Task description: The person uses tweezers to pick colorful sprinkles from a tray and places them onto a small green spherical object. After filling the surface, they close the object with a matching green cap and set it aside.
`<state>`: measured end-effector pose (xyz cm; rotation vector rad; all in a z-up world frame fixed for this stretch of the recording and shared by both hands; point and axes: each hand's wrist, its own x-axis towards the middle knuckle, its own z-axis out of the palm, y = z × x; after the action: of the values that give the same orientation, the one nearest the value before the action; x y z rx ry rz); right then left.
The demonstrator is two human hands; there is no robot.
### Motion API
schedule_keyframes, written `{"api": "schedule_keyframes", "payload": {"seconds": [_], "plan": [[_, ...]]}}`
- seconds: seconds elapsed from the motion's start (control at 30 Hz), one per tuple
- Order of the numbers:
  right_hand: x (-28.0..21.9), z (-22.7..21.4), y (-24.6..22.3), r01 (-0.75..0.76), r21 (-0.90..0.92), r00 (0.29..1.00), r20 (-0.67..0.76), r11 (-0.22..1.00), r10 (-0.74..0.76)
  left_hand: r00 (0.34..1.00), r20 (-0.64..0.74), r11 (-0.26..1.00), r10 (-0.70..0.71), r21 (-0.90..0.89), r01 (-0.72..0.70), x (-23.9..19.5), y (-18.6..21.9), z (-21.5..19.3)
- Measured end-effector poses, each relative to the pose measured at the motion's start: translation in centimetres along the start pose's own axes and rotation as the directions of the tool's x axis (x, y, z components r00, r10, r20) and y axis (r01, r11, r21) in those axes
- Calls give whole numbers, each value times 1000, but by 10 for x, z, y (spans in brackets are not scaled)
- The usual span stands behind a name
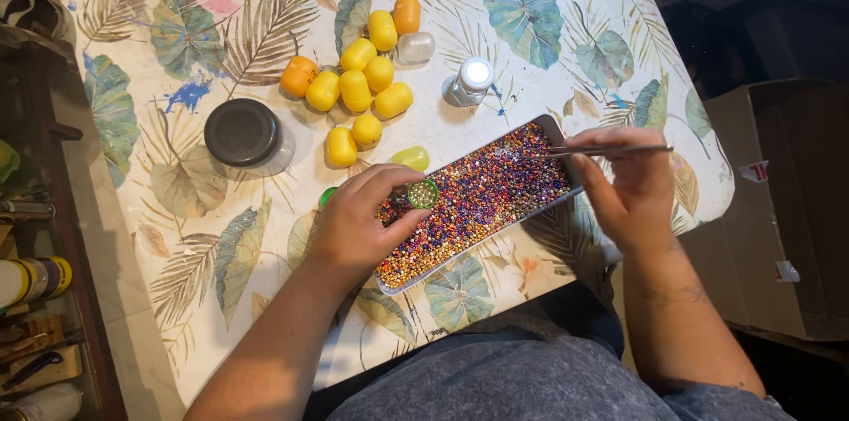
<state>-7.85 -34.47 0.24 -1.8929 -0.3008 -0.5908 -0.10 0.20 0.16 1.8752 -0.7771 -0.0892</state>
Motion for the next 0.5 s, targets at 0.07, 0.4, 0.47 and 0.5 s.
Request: {"api": "schedule_keyframes", "payload": {"seconds": [0.07, 0.4, 0.47, 0.5], "plan": [[1, -21, 4, -60, 2, 998, 16, 998, 60, 1000, 3, 1000, 1, -9, -1, 0, -2, 1], [-19, -45, 30, -270, 254, 963, 79, 929, 258, 999, -47, 999, -16, 43, 18, 1, 0, 4], [-23, -39, 30, -245, 239, 969, 99, 940, 227, 999, -45, 998, -4, 66, 7, 0, -3, 5], [-24, -37, 30, -215, 223, 974, 123, 951, 191, 999, -48, 996, 12, 89, -8, 0, -5, 6]]}}
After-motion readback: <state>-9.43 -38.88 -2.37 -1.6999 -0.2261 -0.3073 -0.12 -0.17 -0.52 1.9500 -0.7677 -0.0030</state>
